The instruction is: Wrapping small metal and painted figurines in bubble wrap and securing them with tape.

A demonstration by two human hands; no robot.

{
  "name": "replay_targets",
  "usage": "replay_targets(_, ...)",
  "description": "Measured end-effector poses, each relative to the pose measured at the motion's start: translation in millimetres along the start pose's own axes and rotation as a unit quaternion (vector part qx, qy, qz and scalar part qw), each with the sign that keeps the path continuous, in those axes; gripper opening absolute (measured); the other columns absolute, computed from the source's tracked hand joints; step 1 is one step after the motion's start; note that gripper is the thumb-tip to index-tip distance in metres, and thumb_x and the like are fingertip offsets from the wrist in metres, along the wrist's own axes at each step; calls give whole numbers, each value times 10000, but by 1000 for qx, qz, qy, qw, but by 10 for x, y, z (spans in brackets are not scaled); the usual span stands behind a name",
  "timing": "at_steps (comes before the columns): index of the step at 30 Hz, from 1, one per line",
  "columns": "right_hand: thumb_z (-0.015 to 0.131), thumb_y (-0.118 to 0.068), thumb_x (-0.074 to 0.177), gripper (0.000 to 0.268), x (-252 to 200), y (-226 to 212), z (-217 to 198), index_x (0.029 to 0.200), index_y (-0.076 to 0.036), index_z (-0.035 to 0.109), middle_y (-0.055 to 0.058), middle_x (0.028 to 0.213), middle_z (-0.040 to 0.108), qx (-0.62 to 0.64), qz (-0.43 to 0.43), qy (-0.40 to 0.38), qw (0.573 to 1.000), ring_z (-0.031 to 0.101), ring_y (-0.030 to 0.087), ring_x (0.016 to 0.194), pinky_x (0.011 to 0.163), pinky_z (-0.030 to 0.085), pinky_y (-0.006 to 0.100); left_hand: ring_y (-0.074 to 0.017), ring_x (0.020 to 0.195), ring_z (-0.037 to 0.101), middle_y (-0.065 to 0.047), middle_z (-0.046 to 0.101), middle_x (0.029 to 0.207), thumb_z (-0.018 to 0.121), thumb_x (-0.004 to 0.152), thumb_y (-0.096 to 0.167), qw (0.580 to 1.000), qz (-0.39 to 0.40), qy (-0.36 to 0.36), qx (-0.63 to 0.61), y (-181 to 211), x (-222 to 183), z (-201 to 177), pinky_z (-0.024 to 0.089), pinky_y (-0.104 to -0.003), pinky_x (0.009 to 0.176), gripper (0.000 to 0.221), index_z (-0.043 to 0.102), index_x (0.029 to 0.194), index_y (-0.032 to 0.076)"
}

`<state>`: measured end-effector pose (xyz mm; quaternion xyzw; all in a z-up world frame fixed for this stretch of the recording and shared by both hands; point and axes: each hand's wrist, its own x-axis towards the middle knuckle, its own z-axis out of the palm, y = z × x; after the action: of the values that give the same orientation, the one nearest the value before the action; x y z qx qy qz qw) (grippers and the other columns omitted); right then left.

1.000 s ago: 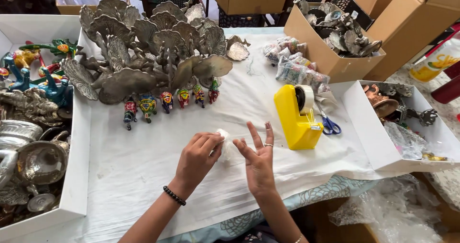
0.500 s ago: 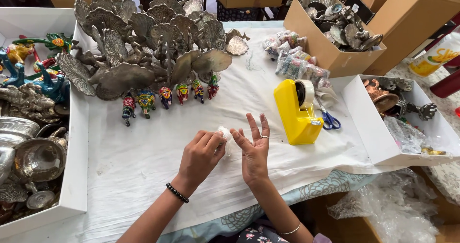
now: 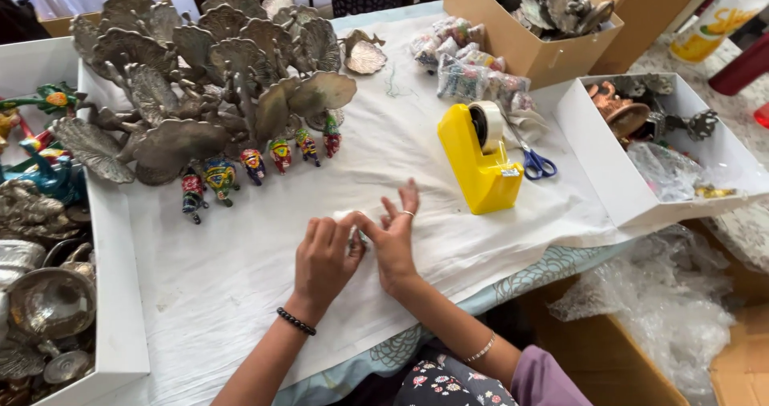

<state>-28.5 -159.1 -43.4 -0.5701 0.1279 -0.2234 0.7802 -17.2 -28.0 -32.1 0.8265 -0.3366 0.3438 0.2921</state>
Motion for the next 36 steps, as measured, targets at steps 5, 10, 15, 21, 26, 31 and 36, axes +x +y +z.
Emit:
replay_targets(5, 723, -11, 792, 1026, 339, 170, 72, 1606, -279, 159, 140, 1563, 278, -88, 58, -8, 994, 478, 255, 1287, 917, 554, 374, -323, 917, 619, -137, 589, 964, 731, 812, 79, 997, -32, -47, -44, -35, -3, 49, 555, -396, 760, 429, 637, 1229, 30)
replay_targets(10, 780, -45, 823, 907, 765, 14, -186, 1571, -218, 298, 164, 1428, 479, -259, -40, -85, 961, 625, 240, 1105, 881, 584, 335, -302, 1018, 630, -122, 605, 1031, 713, 896, 108, 991, -85, -83, -65, -31, -40, 95, 558, -396, 839, 325, 652, 1211, 55)
replay_targets(15, 674, -29, 949, 119, 1656, -582, -1112, 1052, -74, 716, 71, 1224, 731, -324, -413, -130, 841, 697, 190, 1087, 829, 570, 297, -369, 1350, 464, -223, 458, 1449, 745, 797, 233, 995, 26, -92, 25, 19, 85, 14, 409, -485, 1018, 475, 627, 1175, -31)
replay_targets(21, 680, -42, 959, 658, 2889, -916, -2504, 1570, -163, 466, 76, 1116, 766, -480, -404, 207, 751, 751, 248, 1018, 937, 587, 388, -314, 1488, 368, -162, 376, 1594, 715, 881, 233, 986, -53, -144, -58, -153, -51, 184, 365, -441, 1138, 597, 444, 1383, 59)
replay_targets(26, 859, -134, 753, 643, 3080, -272, -3196, 1344, -107, 607, 154, 1068, 753, -581, -227, 201, 755, 710, 360, 980, 849, 528, 464, -291, 1513, 292, -138, 322, 1632, 675, 900, 287, 984, -29, -176, 24, -198, -2, 225, 272, -453, 1166, 779, 308, 1552, 66)
replay_targets(31, 727, -89, 857, 417, 2663, -689, -2789, 1269, -128, 669, 148, 1015, 782, -507, -186, 265, 799, 742, 322, 952, 884, 541, 404, -281, 1515, 249, -159, 297, 1627, 631, 944, 383, 973, 41, -215, 79, -230, 182, 386, 191, -485, 1188, 779, 287, 1569, 69)
replay_targets(36, 635, 31, 939, 397, 2293, -1131, -2408, 1328, 9, 557, 136, 1125, 656, -323, -467, 279, 775, 606, 254, 1074, 1008, 489, 383, -340, 1321, 466, -104, 459, 1508, 634, 941, 426, 956, 130, -232, 120, -205, 382, 623, 421, -514, 1027, 579, 478, 1476, 269)
